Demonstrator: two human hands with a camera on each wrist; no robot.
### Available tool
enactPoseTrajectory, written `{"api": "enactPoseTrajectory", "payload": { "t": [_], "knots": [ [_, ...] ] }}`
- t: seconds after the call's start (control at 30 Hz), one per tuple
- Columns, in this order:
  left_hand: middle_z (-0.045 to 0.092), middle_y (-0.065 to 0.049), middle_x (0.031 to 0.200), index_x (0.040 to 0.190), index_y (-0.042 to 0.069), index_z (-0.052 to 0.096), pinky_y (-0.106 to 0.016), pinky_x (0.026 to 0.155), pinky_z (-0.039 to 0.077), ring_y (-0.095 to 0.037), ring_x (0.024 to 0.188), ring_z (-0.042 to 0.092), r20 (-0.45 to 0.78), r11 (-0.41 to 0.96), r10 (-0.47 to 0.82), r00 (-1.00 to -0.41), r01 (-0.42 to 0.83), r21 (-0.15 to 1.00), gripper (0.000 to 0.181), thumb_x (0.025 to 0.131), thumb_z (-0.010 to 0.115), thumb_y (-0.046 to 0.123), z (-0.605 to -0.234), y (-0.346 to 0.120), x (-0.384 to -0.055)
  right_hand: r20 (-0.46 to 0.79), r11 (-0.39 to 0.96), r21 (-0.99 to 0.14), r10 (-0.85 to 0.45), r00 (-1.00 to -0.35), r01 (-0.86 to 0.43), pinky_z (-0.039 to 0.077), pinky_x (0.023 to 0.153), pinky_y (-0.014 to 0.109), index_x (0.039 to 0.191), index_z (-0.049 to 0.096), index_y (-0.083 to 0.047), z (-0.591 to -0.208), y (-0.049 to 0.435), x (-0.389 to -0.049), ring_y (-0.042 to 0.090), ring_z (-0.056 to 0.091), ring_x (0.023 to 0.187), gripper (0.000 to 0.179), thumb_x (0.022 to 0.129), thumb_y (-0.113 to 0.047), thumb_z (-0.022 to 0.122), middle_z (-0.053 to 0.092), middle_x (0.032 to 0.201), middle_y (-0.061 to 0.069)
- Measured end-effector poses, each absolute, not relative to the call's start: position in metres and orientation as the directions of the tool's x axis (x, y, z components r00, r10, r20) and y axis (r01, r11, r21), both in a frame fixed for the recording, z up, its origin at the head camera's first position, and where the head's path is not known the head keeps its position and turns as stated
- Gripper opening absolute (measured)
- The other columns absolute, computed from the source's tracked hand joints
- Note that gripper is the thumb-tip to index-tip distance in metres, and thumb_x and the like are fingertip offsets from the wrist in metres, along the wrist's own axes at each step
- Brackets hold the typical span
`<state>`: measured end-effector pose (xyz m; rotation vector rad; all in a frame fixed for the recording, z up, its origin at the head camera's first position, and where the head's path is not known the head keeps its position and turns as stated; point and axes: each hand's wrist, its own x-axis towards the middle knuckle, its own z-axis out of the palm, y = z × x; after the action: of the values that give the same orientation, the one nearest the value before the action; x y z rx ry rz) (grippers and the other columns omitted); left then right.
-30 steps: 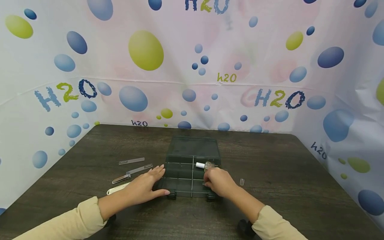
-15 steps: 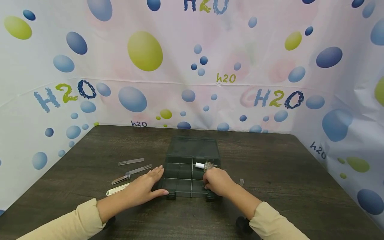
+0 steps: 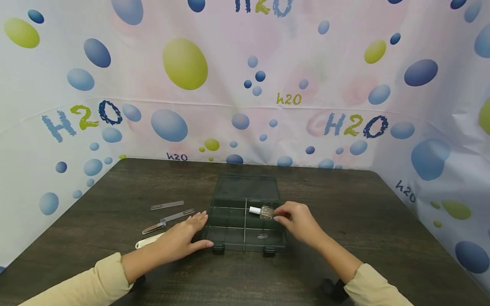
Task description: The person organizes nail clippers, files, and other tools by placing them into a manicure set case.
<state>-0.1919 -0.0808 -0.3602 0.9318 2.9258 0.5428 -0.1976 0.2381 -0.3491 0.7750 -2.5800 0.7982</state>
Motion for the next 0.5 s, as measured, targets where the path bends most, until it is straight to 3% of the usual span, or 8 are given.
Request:
{"api": "enactPoseTrajectory", "payload": {
  "t": [0.17, 0.4, 0.5],
  "knots": [
    [0.037, -0.025, 0.143, 0.134, -0.009, 0.042, -0.053, 0.103, 0.036, -0.04, 0.133, 0.036, 0.078, 0.77, 0.555, -0.828, 0.547, 0.328, 0.074, 0.086, 0.062, 0.043, -0.36, -0.081, -0.191, 0.494, 0.732, -0.403, -0.332, -0.804, -0.55, 0.043, 0.054, 0.02, 0.09, 0.07, -0.004, -0.354, 0.257, -0.194, 0.001, 0.05, 0.065, 0.012, 0.078, -0.001, 0.07, 0.066, 0.083, 0.001],
    [0.037, -0.027, 0.142, 0.133, -0.01, 0.043, -0.053, 0.103, 0.037, -0.041, 0.132, 0.036, 0.077, 0.766, 0.559, -0.825, 0.55, 0.332, 0.073, 0.086, 0.062, 0.042, -0.358, -0.08, -0.191, 0.392, 0.813, -0.399, -0.268, -0.88, -0.424, 0.051, 0.072, 0.035, 0.097, 0.07, -0.006, -0.362, 0.289, -0.189, 0.022, 0.059, 0.086, 0.015, 0.082, -0.006, 0.068, 0.067, 0.094, 0.001],
    [0.037, -0.026, 0.143, 0.134, -0.009, 0.043, -0.053, 0.103, 0.037, -0.041, 0.132, 0.036, 0.07, 0.771, 0.553, -0.83, 0.542, 0.335, 0.073, 0.086, 0.062, 0.043, -0.359, -0.079, -0.191, 0.353, 0.823, -0.399, -0.27, -0.896, -0.405, 0.052, 0.074, 0.037, 0.097, 0.069, -0.006, -0.366, 0.303, -0.189, 0.026, 0.06, 0.088, 0.014, 0.083, -0.007, 0.067, 0.067, 0.096, 0.003]
  ]
}}
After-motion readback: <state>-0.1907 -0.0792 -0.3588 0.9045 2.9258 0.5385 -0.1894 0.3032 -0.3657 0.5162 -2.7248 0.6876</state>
